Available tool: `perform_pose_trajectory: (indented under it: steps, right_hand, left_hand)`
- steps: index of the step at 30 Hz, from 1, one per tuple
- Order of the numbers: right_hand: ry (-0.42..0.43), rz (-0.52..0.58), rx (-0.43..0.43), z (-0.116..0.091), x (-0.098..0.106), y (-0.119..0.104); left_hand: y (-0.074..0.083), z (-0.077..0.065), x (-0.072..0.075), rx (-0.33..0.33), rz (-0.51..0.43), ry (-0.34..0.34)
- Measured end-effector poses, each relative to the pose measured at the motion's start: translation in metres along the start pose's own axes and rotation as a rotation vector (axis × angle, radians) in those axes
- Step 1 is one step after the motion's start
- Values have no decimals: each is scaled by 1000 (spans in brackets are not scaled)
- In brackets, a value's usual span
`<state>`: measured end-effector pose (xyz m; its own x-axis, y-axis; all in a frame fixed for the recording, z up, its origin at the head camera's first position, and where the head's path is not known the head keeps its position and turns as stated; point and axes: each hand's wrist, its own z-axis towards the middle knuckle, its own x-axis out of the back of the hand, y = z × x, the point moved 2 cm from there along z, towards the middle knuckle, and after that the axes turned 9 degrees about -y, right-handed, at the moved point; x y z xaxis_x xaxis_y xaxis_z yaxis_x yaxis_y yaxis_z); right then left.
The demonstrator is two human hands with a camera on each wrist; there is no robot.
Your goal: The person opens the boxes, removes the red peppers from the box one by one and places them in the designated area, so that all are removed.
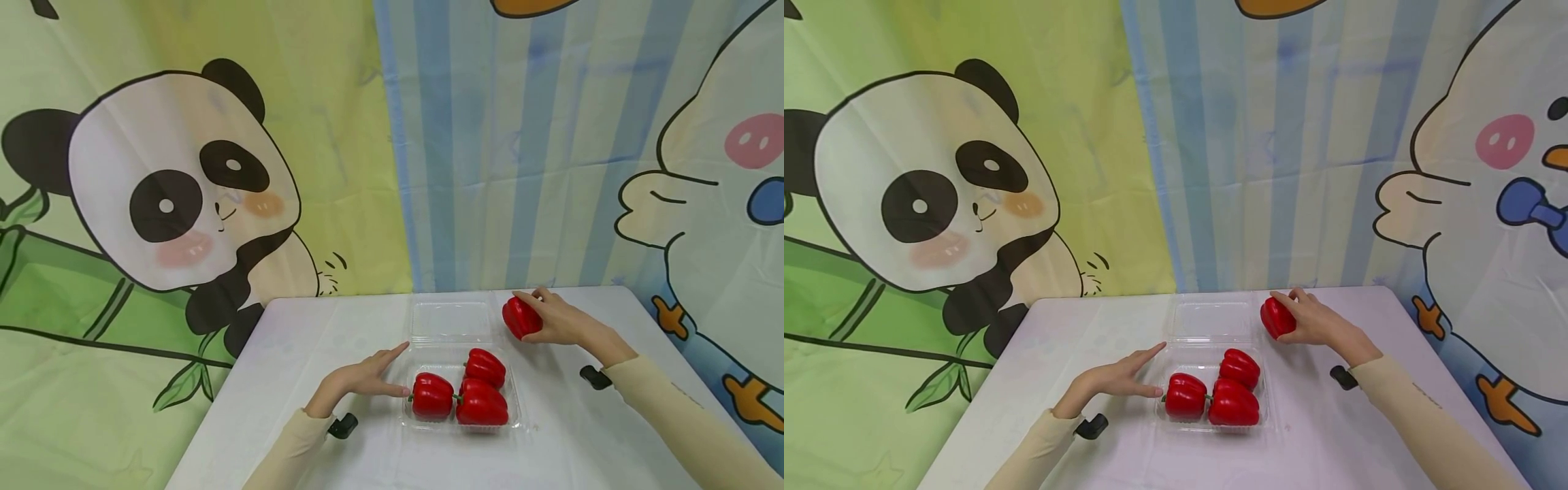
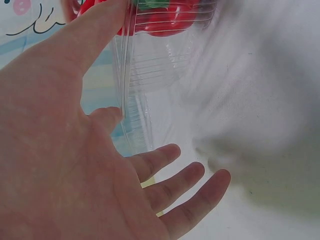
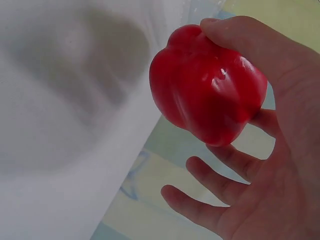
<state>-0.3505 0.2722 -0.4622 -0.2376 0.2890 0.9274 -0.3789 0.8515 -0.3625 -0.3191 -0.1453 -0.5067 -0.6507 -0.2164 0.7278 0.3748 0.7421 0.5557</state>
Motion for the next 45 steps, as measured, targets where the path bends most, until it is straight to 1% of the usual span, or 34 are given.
perform_pose_trajectory:
  steps: [5,12,20,26,37,45]
  right_hand:
    - [8,-35,-39,2,-7,9]
    - [-11,-71,-124,8,-16,18]
    - [6,-107,-166,12,-24,21]
    - [13,-122,-196,15,-31,23]
    - [40,-135,-182,16,-36,23]
    - [31,-130,-191,15,-36,22]
  left_hand:
    - [-1,0,0,1,3,2]
    - [-2,1,0,7,-14,-1]
    - [-3,2,-1,12,-20,-3]
    - [-3,2,0,4,-10,-6]
    - [-1,1,0,1,-6,-6]
    - [-1,1,0,5,-8,-4]
